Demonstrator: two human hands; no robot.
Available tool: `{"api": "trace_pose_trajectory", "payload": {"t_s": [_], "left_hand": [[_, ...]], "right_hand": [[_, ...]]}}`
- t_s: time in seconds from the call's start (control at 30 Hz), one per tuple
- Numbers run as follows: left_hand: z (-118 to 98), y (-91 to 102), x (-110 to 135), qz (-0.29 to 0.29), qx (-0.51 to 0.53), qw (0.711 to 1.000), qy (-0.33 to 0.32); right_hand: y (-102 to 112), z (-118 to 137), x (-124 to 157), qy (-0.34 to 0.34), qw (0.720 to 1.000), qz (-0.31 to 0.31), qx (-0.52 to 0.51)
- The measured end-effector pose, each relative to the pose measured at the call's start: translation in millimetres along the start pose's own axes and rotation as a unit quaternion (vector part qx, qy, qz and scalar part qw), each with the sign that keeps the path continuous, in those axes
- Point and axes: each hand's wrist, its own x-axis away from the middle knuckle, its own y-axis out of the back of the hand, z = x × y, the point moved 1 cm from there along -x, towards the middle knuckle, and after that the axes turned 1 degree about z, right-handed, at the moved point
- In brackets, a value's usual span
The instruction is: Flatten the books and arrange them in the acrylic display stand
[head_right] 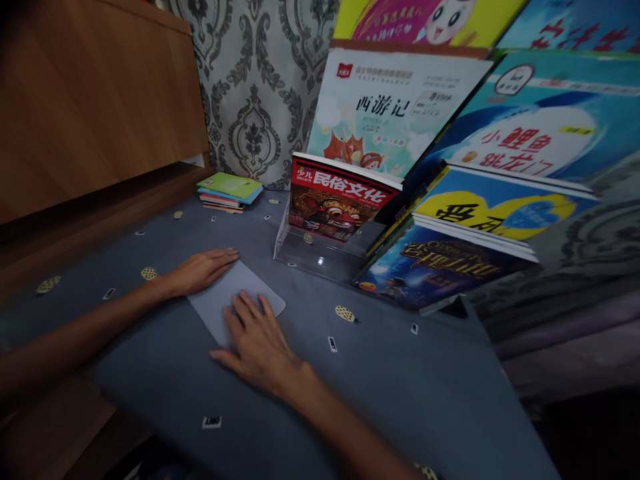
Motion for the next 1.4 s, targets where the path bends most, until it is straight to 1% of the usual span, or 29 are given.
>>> {"api": "trace_pose_trajectory", "payload": {"t_s": [0.07, 0.13, 0.37, 0.4, 0.47, 0.53, 0.6, 0.67, 0.73, 0.83, 0.93, 1.03, 1.1, 1.17, 1.23, 1.27, 1.33, 1.4], "left_hand": [[-5, 1.0, 3, 0.0, -0.017, 1.0, 0.006], [-12, 2.9, 7, -0.006, -0.04, 0.999, 0.011], [-41, 5.9, 22, -0.039, -0.118, 0.992, 0.009], [-46, 6.6, 25, -0.041, -0.125, 0.991, -0.003], [-58, 9.1, 33, -0.036, -0.118, 0.991, -0.052], [-70, 13.2, 43, -0.025, -0.091, 0.989, -0.11], [-80, 17.1, 54, -0.012, -0.063, 0.986, -0.154], [-87, 18.8, 62, -0.005, -0.054, 0.983, -0.177], [-88, 17.5, 67, -0.006, -0.066, 0.98, -0.187], [-87, 12.7, 70, -0.014, -0.086, 0.978, -0.191], [-86, 11.3, 70, -0.015, -0.068, 0.98, -0.185], [-87, 18.3, 70, -0.003, -0.006, 0.987, -0.158], [-89, 27.9, 70, 0.018, 0.068, 0.987, -0.142], [-90, 40.2, 69, 0.041, 0.15, 0.979, -0.131], [-90, 53.5, 66, 0.048, 0.222, 0.968, -0.105], [-91, 59.7, 64, 0.046, 0.256, 0.962, -0.082], [-93, 69.9, 59, 0.034, 0.329, 0.943, -0.023], [-98, 75.4, 54, 0.019, 0.421, 0.906, 0.042]], "right_hand": [[1, 8, 1, 0.009, 1.0, 0.008, -0.007], [3, 12, 3, 0.009, 1.0, 0.008, -0.009], [3, 8, 20, 0.03, 0.999, -0.007, 0.021], [2, 9, 23, 0.029, 0.999, -0.007, 0.032], [1, 10, 29, 0.027, 0.998, -0.01, 0.052], [0, 13, 33, 0.036, 0.997, -0.023, 0.07], [2, 14, 35, 0.055, 0.994, -0.043, 0.089], [5, 13, 35, 0.058, 0.991, -0.059, 0.101], [9, 11, 34, 0.054, 0.991, -0.072, 0.098], [16, 6, 34, 0.045, 0.993, -0.1, 0.052], [21, -7, 39, 0.034, 0.991, -0.126, -0.037], [20, -25, 47, 0.049, 0.984, -0.134, -0.106], [17, -37, 52, 0.031, 0.977, -0.146, -0.151], [17, -46, 55, -0.018, 0.962, -0.167, -0.216], [18, -51, 55, -0.097, 0.931, -0.189, -0.298], [19, -52, 54, -0.145, 0.908, -0.198, -0.34], [19, -53, 52, -0.232, 0.85, -0.224, -0.417], [18, -52, 50, -0.281, 0.786, -0.26, -0.486]]}}
